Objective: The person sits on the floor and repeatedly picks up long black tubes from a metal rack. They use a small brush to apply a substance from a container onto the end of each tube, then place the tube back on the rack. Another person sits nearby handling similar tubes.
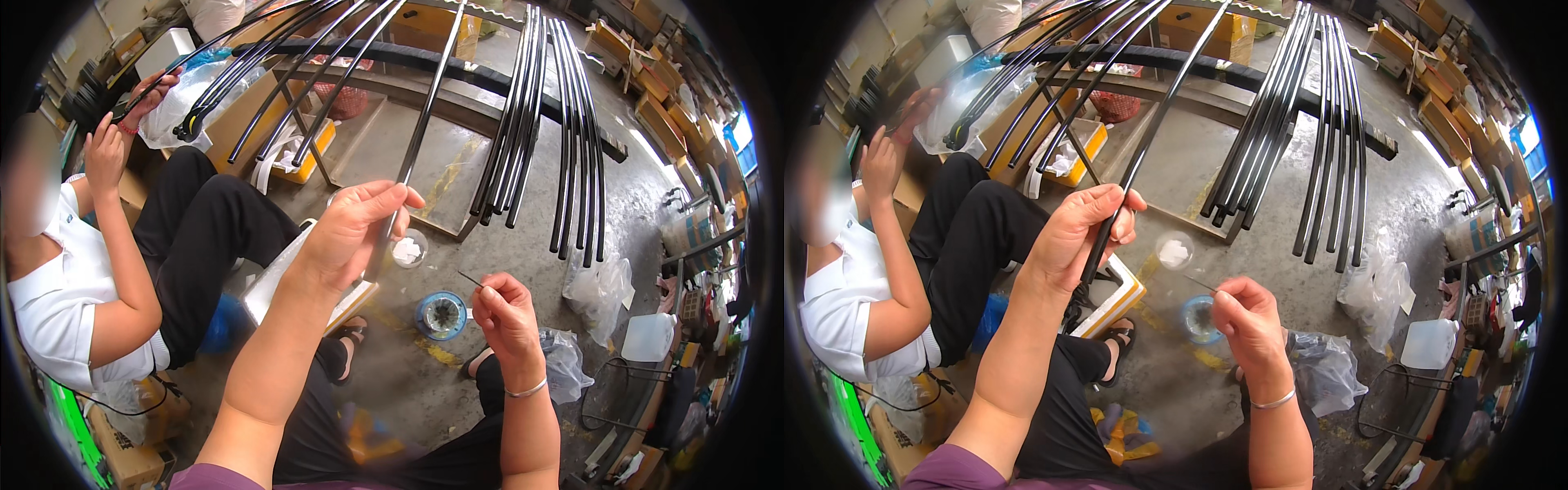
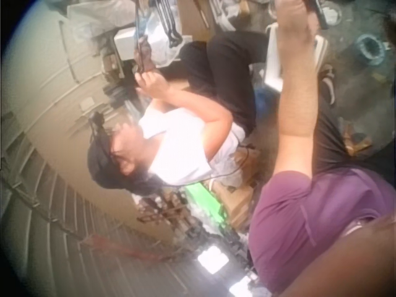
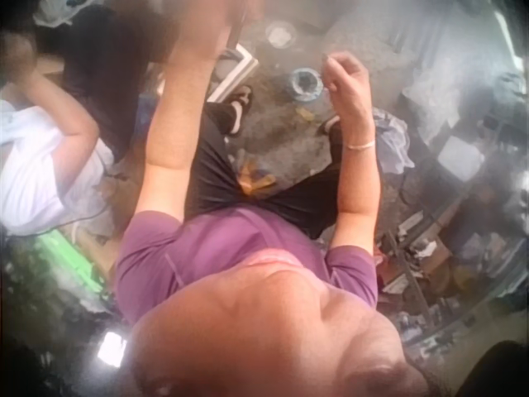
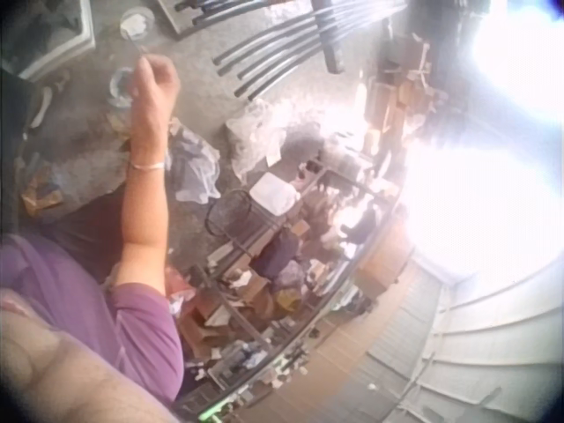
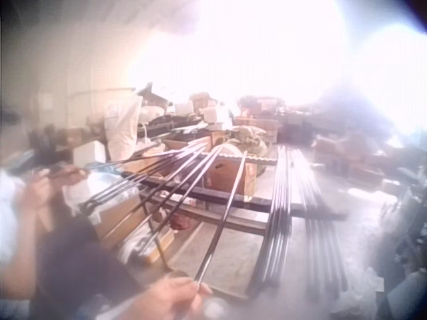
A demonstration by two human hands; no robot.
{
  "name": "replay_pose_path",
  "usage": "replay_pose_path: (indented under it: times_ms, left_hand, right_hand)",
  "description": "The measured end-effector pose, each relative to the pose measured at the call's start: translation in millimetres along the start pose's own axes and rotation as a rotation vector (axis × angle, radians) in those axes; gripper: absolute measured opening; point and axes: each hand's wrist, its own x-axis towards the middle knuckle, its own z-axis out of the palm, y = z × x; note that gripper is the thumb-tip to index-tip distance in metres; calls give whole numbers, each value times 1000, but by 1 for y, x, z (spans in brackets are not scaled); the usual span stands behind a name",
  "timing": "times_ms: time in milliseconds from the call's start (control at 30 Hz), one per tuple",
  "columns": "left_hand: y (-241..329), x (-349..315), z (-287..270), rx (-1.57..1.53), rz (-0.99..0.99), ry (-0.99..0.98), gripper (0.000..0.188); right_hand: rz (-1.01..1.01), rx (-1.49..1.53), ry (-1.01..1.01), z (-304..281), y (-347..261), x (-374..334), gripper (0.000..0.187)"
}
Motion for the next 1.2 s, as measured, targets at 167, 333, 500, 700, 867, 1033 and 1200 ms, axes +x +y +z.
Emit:
replay_pose_path:
  times_ms: [167, 333, 500, 700, 867, 1033, 1200]
  left_hand:
    - [-4, -2, 3, -14, -22, -9, 32]
    - [-10, -6, -5, 158, 39, 0, 37]
    - [-23, 0, -15, 134, -12, -87, 38]
    - [-26, 3, -23, 152, -54, -69, 37]
    - [-28, 0, -27, 165, -88, -33, 37]
    - [-29, 0, -27, 139, -66, -17, 29]
    - [-31, -1, -26, 164, -47, -28, 30]
  right_hand:
    - [19, -30, 14, -4, 3, 1, 8]
    - [146, -230, 145, -29, 26, 4, 12]
    - [162, -911, 336, -100, 91, 7, 13]
    - [-68, -1410, 371, -122, 157, 6, 9]
    - [-142, -1640, 308, -117, 168, 5, 11]
    - [32, -1519, 336, -113, 163, 4, 15]
    - [137, -1495, 380, -125, 165, 6, 27]
